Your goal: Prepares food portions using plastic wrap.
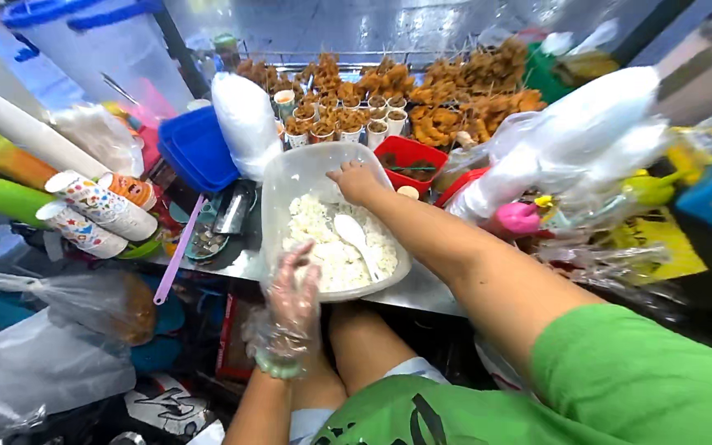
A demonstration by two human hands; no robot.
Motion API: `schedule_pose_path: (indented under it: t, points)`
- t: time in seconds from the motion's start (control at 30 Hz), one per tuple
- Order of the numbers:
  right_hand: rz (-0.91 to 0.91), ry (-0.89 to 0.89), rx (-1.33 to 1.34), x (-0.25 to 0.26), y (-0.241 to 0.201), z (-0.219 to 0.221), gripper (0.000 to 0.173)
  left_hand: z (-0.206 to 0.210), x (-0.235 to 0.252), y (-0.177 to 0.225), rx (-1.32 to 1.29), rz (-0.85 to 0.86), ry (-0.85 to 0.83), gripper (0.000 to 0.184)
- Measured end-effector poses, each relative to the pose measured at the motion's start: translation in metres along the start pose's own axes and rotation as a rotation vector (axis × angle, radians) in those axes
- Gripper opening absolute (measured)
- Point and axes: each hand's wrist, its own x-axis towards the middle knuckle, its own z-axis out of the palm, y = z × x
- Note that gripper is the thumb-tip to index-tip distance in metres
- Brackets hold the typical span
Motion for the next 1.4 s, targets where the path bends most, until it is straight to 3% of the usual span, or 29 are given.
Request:
schedule_pose_path:
  t: [0.07,0.13,0.27,0.4,0.5,0.57,0.7,0.8,0.83,0.87,0.97,1.03,1.2,1.3,1.4]
  points:
    - [-0.028,-0.017,-0.058,0.016,0.005,0.009,0.049,0.005,-0.007,0.003,0.153,0.085,-0.092,0.034]
    - [-0.042,-0.032,-0.106,0.025,0.007,0.012,0.026,-0.002,-0.007,0.0,0.306,0.164,-0.136,0.032]
    - [-0.11,-0.046,0.061,0.001,-0.022,-0.01,0.029,-0.013,0.017,0.015,0.537,-0.131,-0.15,0.043]
    - [-0.284,0.074,0.251,-0.072,-0.074,-0.032,0.026,0.007,0.044,0.014,0.763,-0.319,-0.085,0.08]
    - [-0.433,0.254,0.244,-0.117,-0.087,-0.029,0.013,0.013,0.05,0.007,0.85,-0.282,0.064,0.063]
    - [-0.413,0.24,0.203,-0.129,-0.082,-0.034,0.01,0.001,0.053,0.01,0.847,-0.309,0.115,0.056]
    - [-0.255,0.16,0.232,-0.128,-0.072,-0.046,0.021,-0.013,0.04,0.009,0.561,-0.227,0.205,0.044]
    - [-0.201,0.205,0.35,-0.123,-0.072,-0.047,0.028,-0.013,0.026,0.028,-0.307,-0.315,0.145,0.036]
    - [-0.184,0.205,0.409,-0.121,-0.072,-0.047,0.029,-0.015,0.022,0.034,-0.442,-0.309,0.093,0.033]
    - [-0.162,0.19,0.454,-0.12,-0.072,-0.048,0.031,-0.019,0.019,0.038,-0.371,-0.261,0.057,0.029]
    - [-0.192,0.163,0.516,-0.123,-0.075,-0.049,0.033,-0.031,0.02,0.033,0.488,0.077,0.066,0.013]
    - [-0.272,0.162,0.513,-0.126,-0.072,-0.046,0.034,-0.04,0.022,0.026,0.825,0.143,0.094,0.008]
    - [-0.064,-0.02,0.047,-0.114,-0.049,-0.024,0.053,-0.078,0.023,0.027,0.885,-0.022,0.111,0.028]
    - [0.042,-0.205,-0.084,-0.107,-0.049,0.0,0.04,-0.08,0.023,0.03,0.865,-0.095,0.147,0.033]
    - [0.059,-0.236,-0.136,-0.104,-0.057,0.002,0.025,-0.074,0.027,0.027,0.669,-0.185,0.181,0.034]
